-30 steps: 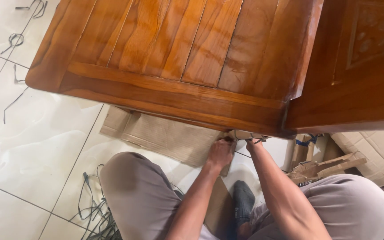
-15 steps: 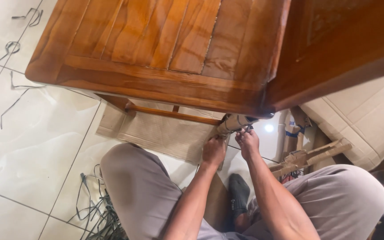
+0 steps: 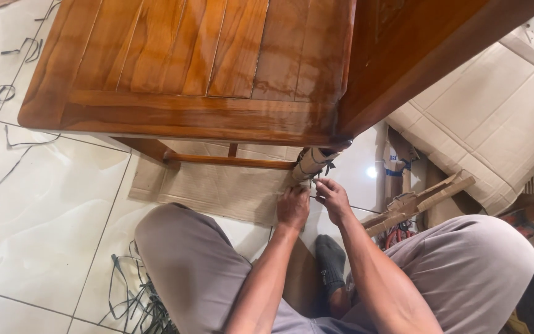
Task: Wrapping a wooden chair leg with cardboard and securing it with plastic ties
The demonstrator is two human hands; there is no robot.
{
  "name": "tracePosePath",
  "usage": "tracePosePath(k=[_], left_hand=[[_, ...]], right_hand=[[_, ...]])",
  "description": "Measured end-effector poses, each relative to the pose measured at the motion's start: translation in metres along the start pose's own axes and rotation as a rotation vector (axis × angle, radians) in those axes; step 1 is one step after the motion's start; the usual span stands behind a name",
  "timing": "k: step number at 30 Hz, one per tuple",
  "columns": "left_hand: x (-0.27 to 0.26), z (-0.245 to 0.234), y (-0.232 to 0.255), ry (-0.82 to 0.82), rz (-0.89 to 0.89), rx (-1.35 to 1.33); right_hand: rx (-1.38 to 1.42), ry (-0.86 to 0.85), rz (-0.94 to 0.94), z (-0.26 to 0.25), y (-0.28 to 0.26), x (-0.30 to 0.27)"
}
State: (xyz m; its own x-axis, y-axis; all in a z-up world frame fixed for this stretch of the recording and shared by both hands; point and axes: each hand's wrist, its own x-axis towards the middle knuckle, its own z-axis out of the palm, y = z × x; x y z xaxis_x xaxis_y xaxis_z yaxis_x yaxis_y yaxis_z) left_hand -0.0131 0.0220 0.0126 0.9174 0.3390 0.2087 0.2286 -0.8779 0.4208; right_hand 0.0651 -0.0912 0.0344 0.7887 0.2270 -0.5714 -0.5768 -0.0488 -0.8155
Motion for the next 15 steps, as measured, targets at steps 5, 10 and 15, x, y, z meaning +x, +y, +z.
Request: tracePosePath(k=[5,10,15], left_hand=[[0.003,-0.013,0.008,-0.005,-0.089,-0.15],[0.015,-0.03,0.021,-0.01,-0.219,-0.328],[0.02,-0.036,0.028,0.044,-0.232,-0.308]], right_hand=[[-0.103,-0.02,-0.059,0.004,0.003,-0.003],[-0.314,0.029,-0.168,0.006,0.007,-0.001],[-0.353,0.122,-0.14,0.006,0.022,0.014]])
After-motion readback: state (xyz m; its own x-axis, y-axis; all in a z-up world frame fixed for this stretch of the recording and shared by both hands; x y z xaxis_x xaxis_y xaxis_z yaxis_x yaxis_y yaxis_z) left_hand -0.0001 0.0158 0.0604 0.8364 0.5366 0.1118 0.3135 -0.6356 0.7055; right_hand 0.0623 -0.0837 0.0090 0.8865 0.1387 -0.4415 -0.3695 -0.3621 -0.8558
